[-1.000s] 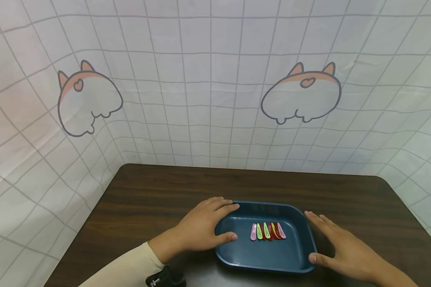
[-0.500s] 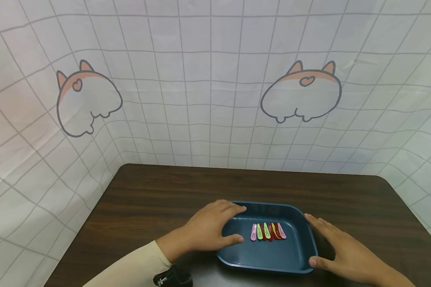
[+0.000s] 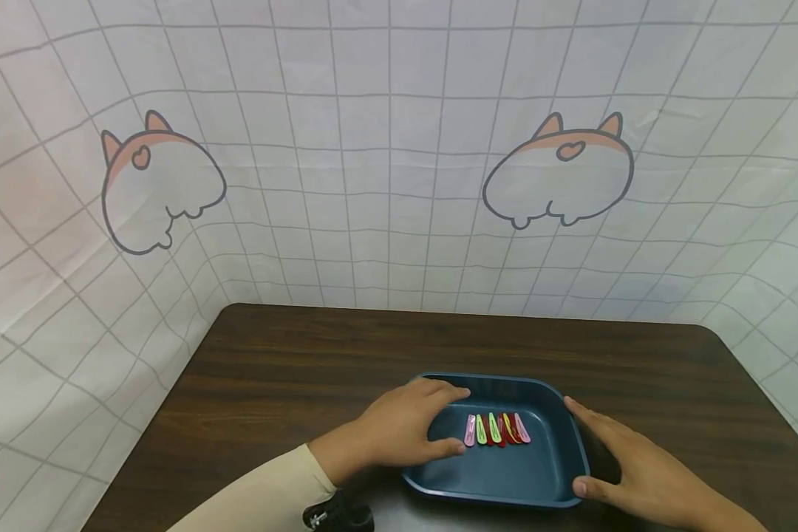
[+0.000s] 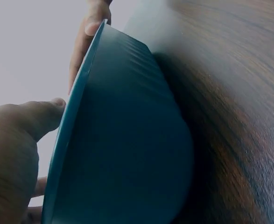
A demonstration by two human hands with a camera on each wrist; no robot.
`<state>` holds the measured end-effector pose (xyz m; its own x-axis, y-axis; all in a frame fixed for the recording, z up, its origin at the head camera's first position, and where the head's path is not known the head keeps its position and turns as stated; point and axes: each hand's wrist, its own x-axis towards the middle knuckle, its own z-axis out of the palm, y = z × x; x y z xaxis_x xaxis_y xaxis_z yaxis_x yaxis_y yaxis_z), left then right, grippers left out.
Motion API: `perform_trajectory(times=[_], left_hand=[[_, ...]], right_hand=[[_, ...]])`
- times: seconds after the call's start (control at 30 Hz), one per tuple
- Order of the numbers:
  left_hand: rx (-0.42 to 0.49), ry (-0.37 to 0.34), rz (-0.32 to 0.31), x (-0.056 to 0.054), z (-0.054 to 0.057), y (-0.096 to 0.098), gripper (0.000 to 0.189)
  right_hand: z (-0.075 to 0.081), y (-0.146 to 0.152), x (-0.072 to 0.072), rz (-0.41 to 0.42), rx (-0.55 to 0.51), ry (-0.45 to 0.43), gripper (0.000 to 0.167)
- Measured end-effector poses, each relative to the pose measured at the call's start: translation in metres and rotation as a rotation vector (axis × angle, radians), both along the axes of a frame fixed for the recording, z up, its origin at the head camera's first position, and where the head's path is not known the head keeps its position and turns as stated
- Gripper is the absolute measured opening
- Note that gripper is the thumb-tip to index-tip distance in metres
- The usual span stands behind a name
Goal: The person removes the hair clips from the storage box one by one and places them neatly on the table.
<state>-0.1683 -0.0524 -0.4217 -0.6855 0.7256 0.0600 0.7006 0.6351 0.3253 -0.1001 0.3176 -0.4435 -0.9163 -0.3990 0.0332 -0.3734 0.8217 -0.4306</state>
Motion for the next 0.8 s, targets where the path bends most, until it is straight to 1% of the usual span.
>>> perform_trajectory(times=[0.3, 0.43, 0.57, 0.8], left_hand=[[-0.078, 0.023, 0.005, 0.000, -0.005, 0.016, 0.072], [-0.101, 0.015, 0.009, 0.000, -0.006, 0.022, 0.072], [-0.125, 0.015, 0.033, 0.000, -0.007, 0.027, 0.071], [-0.227, 0.047, 0.103, -0.001, -0.012, 0.035, 0.071]], right_hand=[[0.001, -0.001, 0.000, -0.006, -0.002, -0.015, 0.100], [0.002, -0.001, 0.000, -0.008, -0.002, -0.022, 0.101], [0.002, -0.001, 0.000, -0.009, -0.006, -0.026, 0.101], [0.002, 0.000, 0.000, -0.010, -0.001, -0.031, 0.101]])
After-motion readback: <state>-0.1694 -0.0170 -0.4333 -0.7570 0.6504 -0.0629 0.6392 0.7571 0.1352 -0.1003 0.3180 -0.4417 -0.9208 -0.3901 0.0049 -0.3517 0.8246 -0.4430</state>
